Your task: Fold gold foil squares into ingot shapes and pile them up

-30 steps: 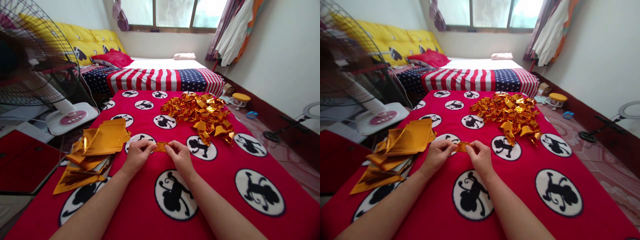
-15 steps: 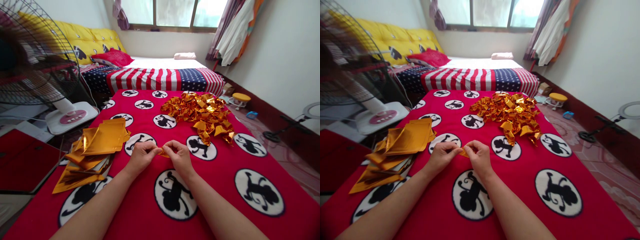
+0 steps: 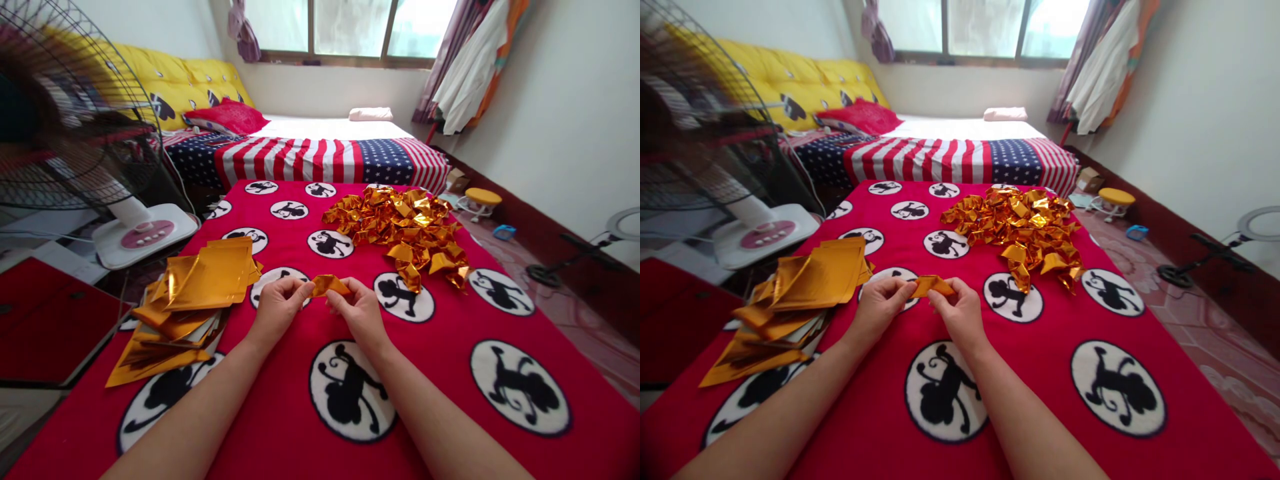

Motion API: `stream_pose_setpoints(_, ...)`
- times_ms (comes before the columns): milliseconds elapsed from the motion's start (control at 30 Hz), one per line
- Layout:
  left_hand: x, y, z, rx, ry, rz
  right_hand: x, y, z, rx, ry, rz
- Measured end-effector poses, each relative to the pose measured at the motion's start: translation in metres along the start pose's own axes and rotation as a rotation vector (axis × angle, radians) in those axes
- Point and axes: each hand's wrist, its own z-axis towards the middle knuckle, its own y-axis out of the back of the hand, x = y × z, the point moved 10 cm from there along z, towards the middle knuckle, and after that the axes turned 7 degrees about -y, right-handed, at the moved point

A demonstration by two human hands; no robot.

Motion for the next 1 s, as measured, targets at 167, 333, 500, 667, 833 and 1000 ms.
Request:
stream_pose_setpoints(167,0.003,0.002,0.000,-0.016,0.001,0.012,-0.004,-0.001,0.000,0.030,-0.027,-0.033)
stream_pose_setpoints(333,0.010,0.009,0.002,-0.049,0.027,0.046,-0.003,0.008,0.002,-0.048,-0.011,-0.043)
stream_pose_setpoints(500,0.013,0.016,0.002,-0.100,0.058,0.082,-0.003,0.013,0.002,-0.079,-0.018,-0.036)
stream_pose_setpoints(667,0.011,0.010,0.001,-0.047,0.034,0.086,-0.008,0.017,0.002,-0.095,-0.073,0.031)
stream_pose_setpoints(833,0.007,0.000,-0.001,0.033,-0.010,-0.096,-0.006,0.024,0.003,-0.164,-0.063,0.024)
stream_pose_setpoints(1000,-0.016,-0.006,0.000,0.105,-0.198,0.037,-0.006,0.025,0.004,-0.163,-0.068,0.015)
